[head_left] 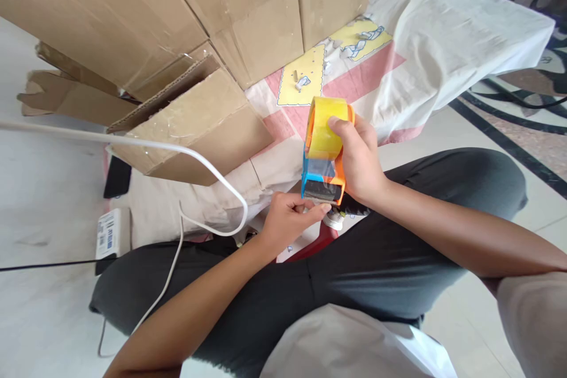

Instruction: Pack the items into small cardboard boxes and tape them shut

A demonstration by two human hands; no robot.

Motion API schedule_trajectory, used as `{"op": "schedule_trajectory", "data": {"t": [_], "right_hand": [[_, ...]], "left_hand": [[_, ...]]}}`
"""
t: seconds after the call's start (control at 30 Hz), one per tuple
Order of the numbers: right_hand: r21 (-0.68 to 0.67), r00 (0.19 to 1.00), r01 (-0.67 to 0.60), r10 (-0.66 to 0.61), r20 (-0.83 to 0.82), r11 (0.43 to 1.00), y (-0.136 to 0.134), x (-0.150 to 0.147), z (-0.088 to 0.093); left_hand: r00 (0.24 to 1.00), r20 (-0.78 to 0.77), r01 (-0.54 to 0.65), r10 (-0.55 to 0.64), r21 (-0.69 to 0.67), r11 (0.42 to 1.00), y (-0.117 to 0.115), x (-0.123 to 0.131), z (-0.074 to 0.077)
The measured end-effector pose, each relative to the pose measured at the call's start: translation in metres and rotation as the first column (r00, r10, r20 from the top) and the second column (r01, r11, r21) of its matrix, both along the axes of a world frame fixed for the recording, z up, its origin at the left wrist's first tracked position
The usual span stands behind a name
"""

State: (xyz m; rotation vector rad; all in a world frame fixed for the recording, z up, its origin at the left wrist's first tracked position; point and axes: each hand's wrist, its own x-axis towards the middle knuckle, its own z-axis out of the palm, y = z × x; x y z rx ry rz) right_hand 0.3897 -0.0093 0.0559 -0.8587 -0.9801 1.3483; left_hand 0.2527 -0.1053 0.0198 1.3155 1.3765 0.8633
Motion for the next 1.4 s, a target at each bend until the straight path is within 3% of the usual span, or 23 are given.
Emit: {"op": "schedule_trajectory", "data": {"t": [0.3,0.43,0.57,0.63,0.73,0.83,0.97,1.17,1.4], "right_hand": [[-0.058,0.999,-0.034,0.033,-0.016,0.998,-0.001,0.000,-0.001],[-0.060,0.999,-0.041,0.042,0.017,0.997,-0.003,-0.001,-0.001],[-0.036,0.996,-0.084,0.085,0.041,0.996,-0.008,-0.003,-0.004],[-0.012,0.993,-0.101,0.102,0.063,0.995,-0.010,-0.003,-0.005],[0.013,0.990,-0.107,0.105,0.092,0.994,-0.008,-0.002,-0.006],[0.022,0.989,-0.110,0.108,0.099,0.994,-0.005,-0.001,-0.005],[0.003,0.991,-0.109,0.109,0.072,0.994,-0.001,0.001,-0.004],[0.044,0.997,-0.042,0.039,0.060,0.998,0.013,0.006,-0.011],[0.256,0.968,0.143,-0.189,0.166,0.956,0.021,0.010,-0.010]], "left_hand": [[0.999,0.003,-0.035,0.035,0.034,0.999,-0.002,0.000,0.001],[0.997,-0.078,-0.009,0.022,0.169,0.986,-0.002,0.002,0.004],[0.969,-0.245,0.138,-0.016,0.490,0.861,0.000,0.004,0.002],[0.967,-0.254,0.172,-0.034,0.544,0.821,0.001,0.004,0.001],[0.978,-0.180,0.184,-0.107,0.496,0.849,0.001,-0.001,0.000],[0.970,-0.080,0.244,-0.231,0.355,0.902,-0.003,-0.007,-0.001],[0.943,0.024,0.317,-0.331,0.235,0.919,-0.006,-0.011,-0.004],[0.990,0.094,0.082,-0.109,0.253,0.964,-0.003,-0.012,0.004],[0.992,0.117,-0.066,0.047,0.162,0.985,-0.002,-0.005,0.028]]}}
